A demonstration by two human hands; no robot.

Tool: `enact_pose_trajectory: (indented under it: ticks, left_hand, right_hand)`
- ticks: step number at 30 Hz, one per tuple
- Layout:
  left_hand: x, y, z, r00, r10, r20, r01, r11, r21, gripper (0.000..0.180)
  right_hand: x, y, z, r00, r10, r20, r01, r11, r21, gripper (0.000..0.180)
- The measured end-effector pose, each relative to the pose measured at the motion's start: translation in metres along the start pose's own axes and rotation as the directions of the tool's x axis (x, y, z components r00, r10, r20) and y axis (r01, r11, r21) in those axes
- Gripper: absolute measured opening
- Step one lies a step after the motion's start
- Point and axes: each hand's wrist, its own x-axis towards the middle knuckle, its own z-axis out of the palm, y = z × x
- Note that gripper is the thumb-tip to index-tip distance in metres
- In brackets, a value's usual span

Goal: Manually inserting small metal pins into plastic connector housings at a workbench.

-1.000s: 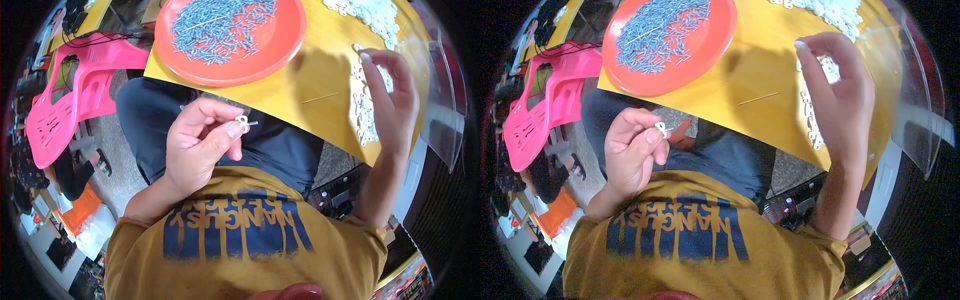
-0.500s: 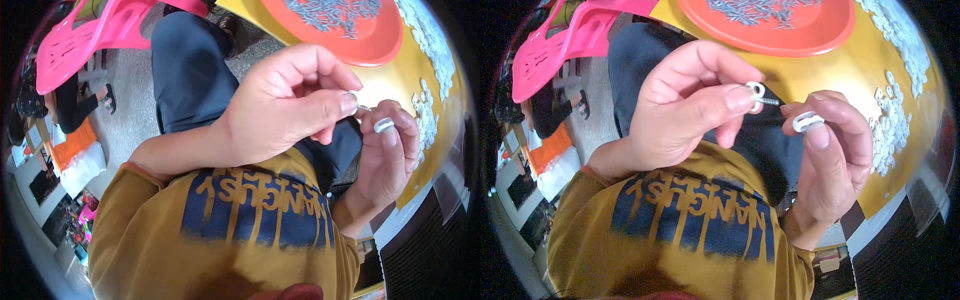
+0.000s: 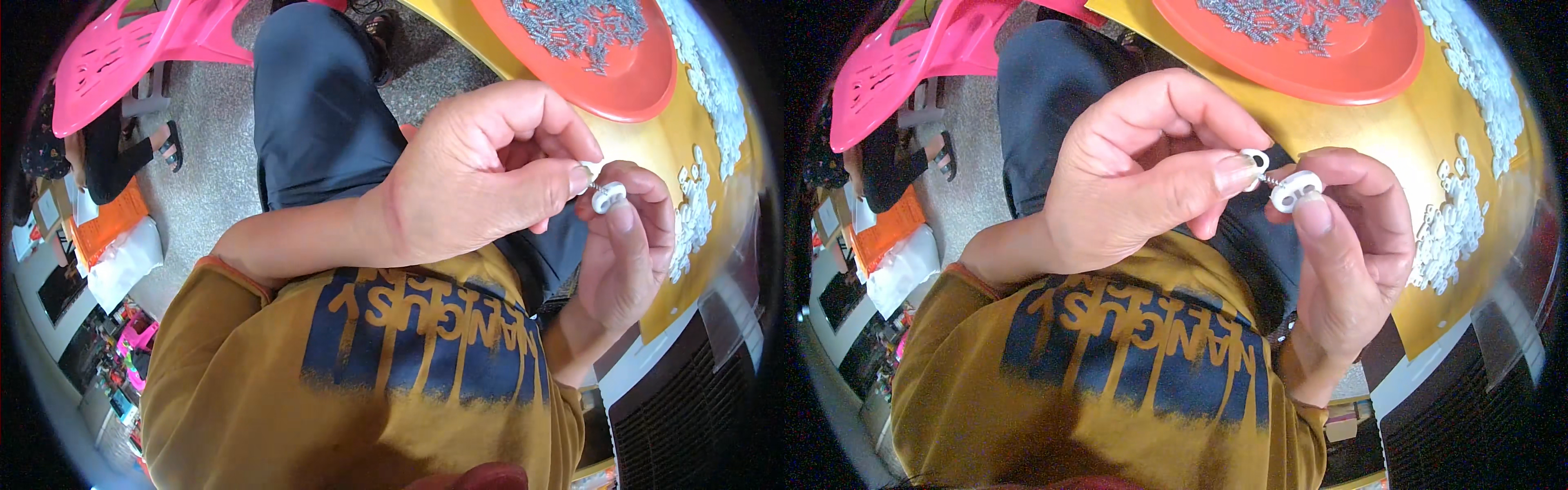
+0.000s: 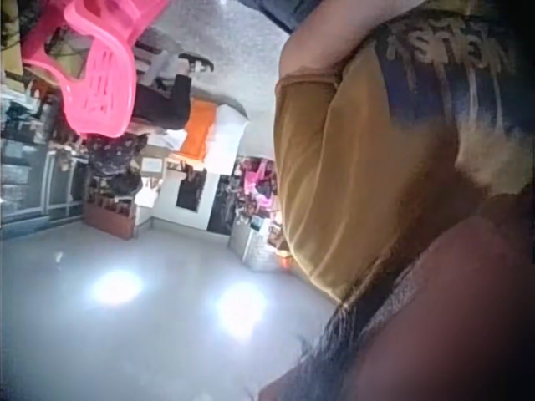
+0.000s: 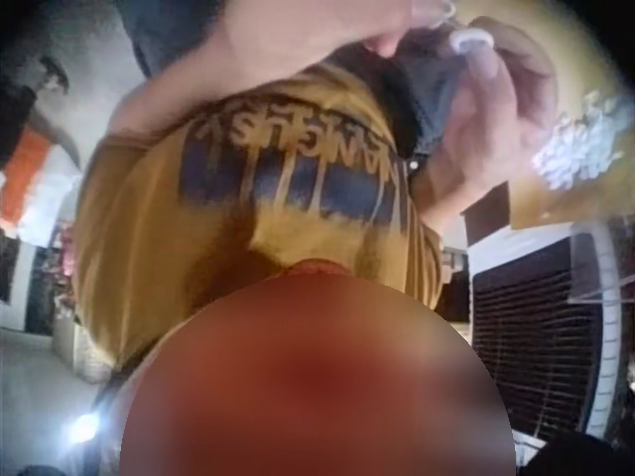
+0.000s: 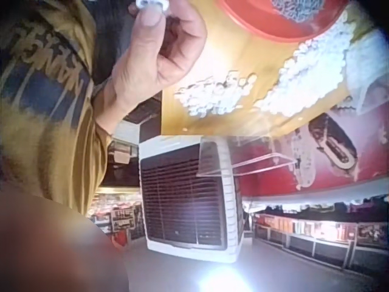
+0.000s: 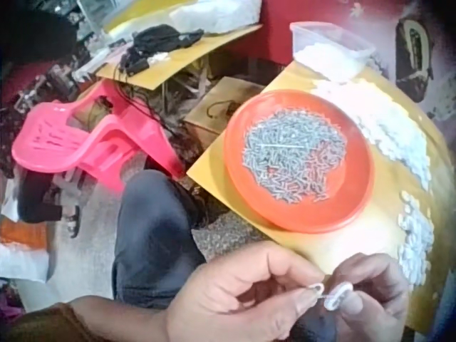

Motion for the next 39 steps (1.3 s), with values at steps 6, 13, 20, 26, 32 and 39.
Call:
enact_pose_trajectory:
  ticks: [6, 13, 20, 26, 32, 39]
  left_hand:
    - [0.002, -0.001, 0.001, 1.0, -0.005, 0.01, 0.004, 0.997, 0.078, 0.011]
    - [0.001, -0.001, 0.003, 1.0, -0.002, -0.016, 0.003, 0.997, 0.072, 0.011]
    - [0.001, -0.002, 0.005, 0.999, 0.032, 0.006, -0.033, 0.995, 0.098, 0.012]
    - [0.0, -0.005, 0.005, 0.999, 0.048, -0.009, -0.047, 0.99, 0.131, 0.01]
    - [-0.001, -0.01, 0.006, 0.993, 0.119, -0.008, -0.115, 0.974, 0.196, 0.008]
    - [-0.005, -0.008, 0.004, 0.996, 0.091, -0.021, -0.086, 0.982, 0.168, 0.014]
  right_hand:
    - [0.0, 0.002, -0.002, 0.999, -0.028, -0.033, 0.027, 0.999, -0.028, 0.021]
    - [-0.002, 0.001, -0.004, 0.999, -0.027, -0.031, 0.026, 0.999, -0.029, 0.021]
    - [-0.004, 0.001, -0.012, 0.994, -0.06, 0.093, 0.068, 0.994, -0.086, 0.022]
    - [-0.005, 0.001, -0.01, 0.991, -0.091, 0.097, 0.105, 0.984, -0.145, 0.021]
    - [-0.007, 0.002, -0.001, 0.993, -0.106, 0.053, 0.114, 0.979, -0.167, 0.021]
    - [-0.008, 0.001, 0.002, 0.999, 0.018, -0.05, -0.02, 0.999, -0.05, 0.02]
